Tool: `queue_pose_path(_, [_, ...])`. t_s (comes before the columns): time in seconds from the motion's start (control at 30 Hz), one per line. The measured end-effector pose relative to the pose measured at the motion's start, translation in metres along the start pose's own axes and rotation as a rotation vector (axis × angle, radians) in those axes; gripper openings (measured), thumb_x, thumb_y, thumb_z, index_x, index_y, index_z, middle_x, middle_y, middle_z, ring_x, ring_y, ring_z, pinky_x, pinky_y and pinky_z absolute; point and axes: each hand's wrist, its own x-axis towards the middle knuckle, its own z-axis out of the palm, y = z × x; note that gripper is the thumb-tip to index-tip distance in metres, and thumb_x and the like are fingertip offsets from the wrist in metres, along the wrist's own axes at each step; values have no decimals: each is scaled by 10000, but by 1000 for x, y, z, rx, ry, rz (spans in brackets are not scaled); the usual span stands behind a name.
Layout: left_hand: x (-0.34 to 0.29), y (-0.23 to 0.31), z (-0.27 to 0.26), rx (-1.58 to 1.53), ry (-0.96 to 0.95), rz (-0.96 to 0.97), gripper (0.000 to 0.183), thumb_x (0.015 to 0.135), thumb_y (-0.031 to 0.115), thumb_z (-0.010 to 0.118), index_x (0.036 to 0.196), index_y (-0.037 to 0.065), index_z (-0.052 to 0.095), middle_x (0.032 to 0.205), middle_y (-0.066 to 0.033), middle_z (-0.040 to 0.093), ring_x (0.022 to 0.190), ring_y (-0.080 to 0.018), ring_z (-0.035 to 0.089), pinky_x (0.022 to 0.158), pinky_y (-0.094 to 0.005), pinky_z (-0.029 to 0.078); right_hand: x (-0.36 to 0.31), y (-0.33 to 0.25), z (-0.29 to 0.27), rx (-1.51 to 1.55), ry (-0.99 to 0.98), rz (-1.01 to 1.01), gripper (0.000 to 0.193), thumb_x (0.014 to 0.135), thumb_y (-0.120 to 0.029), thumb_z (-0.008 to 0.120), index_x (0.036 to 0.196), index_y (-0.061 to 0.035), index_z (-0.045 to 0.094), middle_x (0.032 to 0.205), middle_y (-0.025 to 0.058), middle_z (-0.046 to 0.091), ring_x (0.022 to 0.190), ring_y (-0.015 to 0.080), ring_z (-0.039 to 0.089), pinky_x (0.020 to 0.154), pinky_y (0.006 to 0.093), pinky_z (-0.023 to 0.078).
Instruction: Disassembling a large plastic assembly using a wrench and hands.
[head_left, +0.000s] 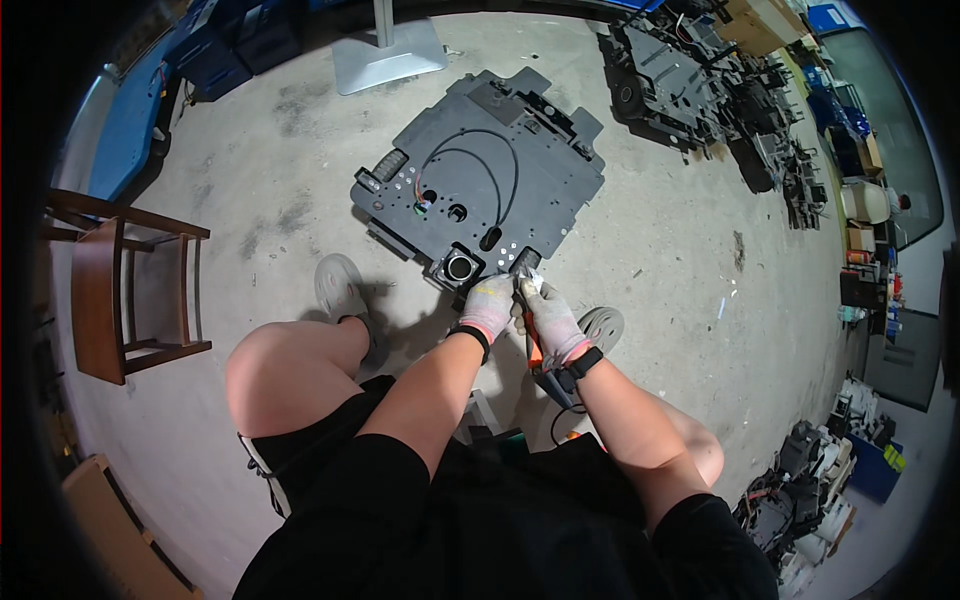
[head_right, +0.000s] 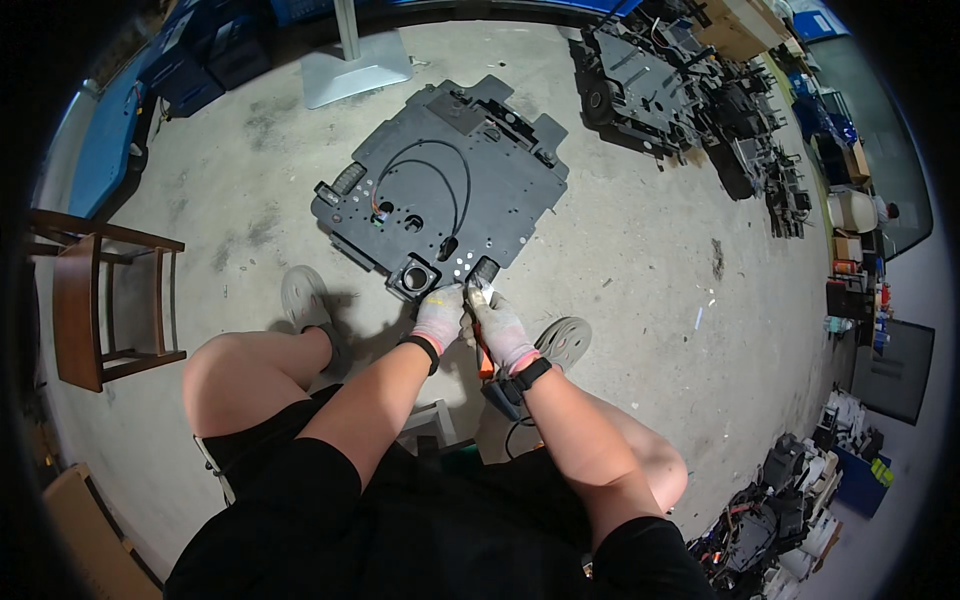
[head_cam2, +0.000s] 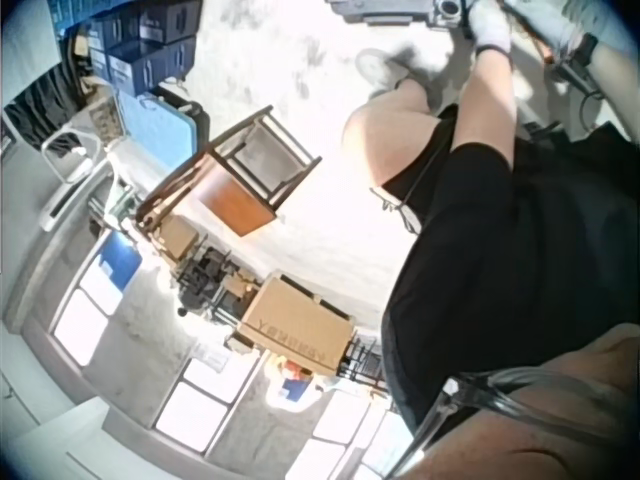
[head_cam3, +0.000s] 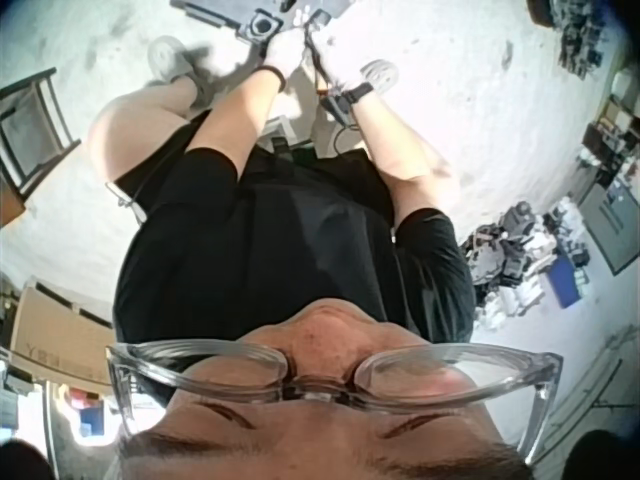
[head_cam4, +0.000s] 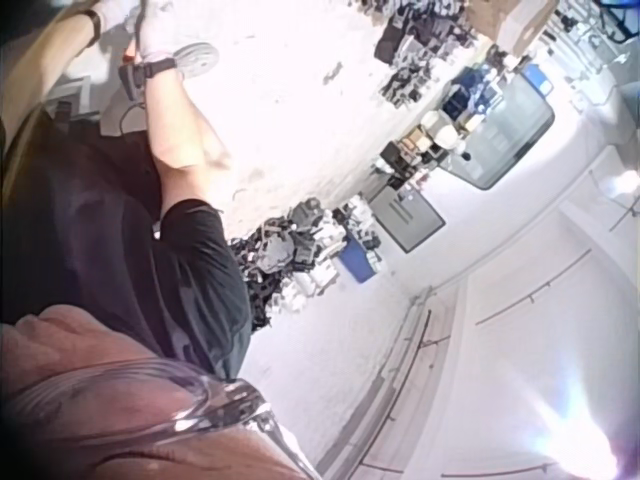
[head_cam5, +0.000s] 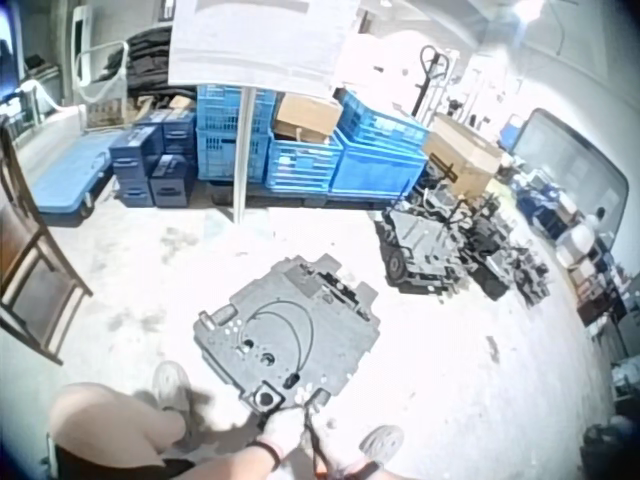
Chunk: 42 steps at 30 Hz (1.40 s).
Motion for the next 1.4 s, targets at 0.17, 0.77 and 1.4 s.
queue_pose_path(0.17, [1,41,-14,-407,-381,-447,192,926,225,524,938,78,646,809,-140,668,712,-329,665,665,-428,547,-5,15,-15,-53,-32,-130,212,1056,-185,450,1178,-20,507,846,77,635,657,155,610,599,285,510])
queue_pose_path(0.77, [-1,-11,12,0,24,14,197,861,181,568,999,122,695,959,-127,693,936,-328,656,839,-429,523,-4,7,4,-130,76,-74,267,979,-215,638,1144,-58,501,717,3,549,534,96,522,484,271,436])
queue_pose_path(1.4, [-4,17,-9,460,-31,137,234,873,149,513,1021,104,688,1004,-127,691,962,-328,658,853,-415,527,-14,-27,4,-665,107,-23,427,921,-233,667,1221,4,476,785,90,644,561,163,637,494,327,535])
